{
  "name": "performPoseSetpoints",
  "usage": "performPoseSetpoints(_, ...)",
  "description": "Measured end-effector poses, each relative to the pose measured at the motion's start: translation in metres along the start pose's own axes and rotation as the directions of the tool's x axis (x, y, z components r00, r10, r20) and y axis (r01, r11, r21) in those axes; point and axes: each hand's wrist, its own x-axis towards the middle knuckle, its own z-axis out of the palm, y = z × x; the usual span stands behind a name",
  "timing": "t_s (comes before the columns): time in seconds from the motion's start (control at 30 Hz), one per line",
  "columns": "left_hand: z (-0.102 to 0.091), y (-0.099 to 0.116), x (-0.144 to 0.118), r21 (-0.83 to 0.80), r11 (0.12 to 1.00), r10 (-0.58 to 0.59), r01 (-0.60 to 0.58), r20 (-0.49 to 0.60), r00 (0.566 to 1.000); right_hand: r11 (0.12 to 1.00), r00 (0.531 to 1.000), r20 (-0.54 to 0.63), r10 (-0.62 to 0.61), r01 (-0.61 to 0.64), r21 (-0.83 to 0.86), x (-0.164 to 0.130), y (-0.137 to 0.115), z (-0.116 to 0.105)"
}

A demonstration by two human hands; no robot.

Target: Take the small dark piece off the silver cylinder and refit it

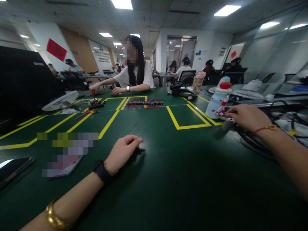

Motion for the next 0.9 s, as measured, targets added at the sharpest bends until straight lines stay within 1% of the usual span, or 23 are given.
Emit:
performPoseSetpoints(0.03, 0.0, 0.0, 0.0, 0.004, 1.0, 0.001, -0.001, 0.0, 1.0, 0.999, 0.998, 0.045, 0.039, -0.037, -0.034, 0.004, 0.013, 0.004)
performPoseSetpoints(0.07, 0.0, 0.0, 0.0, 0.006, 1.0, 0.0, 0.0, -0.001, 1.0, 0.998, 0.996, 0.072, 0.051, -0.048, -0.039, 0.007, 0.022, 0.008)
performPoseSetpoints(0.17, -0.001, 0.0, 0.0, -0.007, 1.0, -0.013, 0.013, -0.002, 1.0, 0.999, 0.994, 0.103, 0.047, -0.045, -0.021, 0.01, 0.034, 0.014)
performPoseSetpoints(0.37, -0.002, 0.0, -0.001, -0.03, 0.999, -0.014, 0.014, 0.006, 1.0, 0.998, 0.995, 0.076, 0.066, -0.066, -0.004, 0.009, 0.028, 0.012)
performPoseSetpoints(0.5, -0.002, 0.001, -0.001, -0.021, 1.0, -0.016, 0.016, 0.006, 1.0, 0.998, 0.994, 0.1, 0.051, -0.055, 0.038, 0.01, 0.028, 0.013)
performPoseSetpoints(0.63, -0.002, 0.002, -0.001, -0.009, 1.0, -0.01, 0.01, -0.001, 1.0, 0.994, 0.991, 0.12, 0.062, -0.072, 0.082, 0.011, 0.031, 0.014)
performPoseSetpoints(0.9, -0.002, 0.002, -0.001, 0.023, 1.0, 0.012, -0.012, -0.006, 1.0, 0.983, 0.984, 0.166, 0.064, -0.091, 0.162, 0.009, 0.034, 0.011)
